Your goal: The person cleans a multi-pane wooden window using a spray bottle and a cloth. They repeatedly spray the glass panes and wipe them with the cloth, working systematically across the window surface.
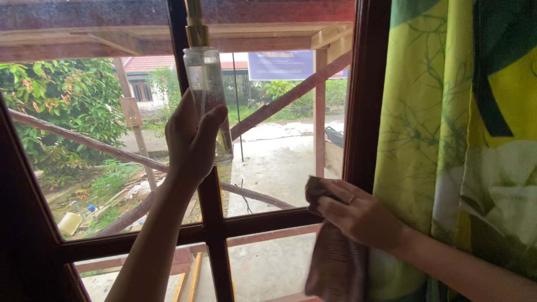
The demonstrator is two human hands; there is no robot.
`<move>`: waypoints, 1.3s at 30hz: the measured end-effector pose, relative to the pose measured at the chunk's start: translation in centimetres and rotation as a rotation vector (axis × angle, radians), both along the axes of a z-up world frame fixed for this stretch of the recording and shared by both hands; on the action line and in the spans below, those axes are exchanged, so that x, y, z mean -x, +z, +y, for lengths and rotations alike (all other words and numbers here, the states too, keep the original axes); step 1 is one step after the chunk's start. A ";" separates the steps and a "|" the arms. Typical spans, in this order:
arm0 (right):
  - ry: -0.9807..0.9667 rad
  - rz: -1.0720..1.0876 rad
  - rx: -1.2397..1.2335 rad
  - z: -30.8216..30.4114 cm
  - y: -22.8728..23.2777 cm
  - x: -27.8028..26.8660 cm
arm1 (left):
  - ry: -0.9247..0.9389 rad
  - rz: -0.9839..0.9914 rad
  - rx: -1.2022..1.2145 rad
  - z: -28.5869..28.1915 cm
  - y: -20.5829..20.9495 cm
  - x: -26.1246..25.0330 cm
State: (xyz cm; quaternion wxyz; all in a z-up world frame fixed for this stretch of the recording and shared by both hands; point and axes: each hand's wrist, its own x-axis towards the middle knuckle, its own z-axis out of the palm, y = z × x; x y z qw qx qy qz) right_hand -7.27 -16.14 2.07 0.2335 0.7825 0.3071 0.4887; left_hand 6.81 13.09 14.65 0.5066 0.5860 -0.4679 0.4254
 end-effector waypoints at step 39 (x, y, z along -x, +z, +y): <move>0.370 -0.572 -0.293 11.4 22.7 -15.3 | -0.336 0.355 0.146 0.4 -14.1 -0.6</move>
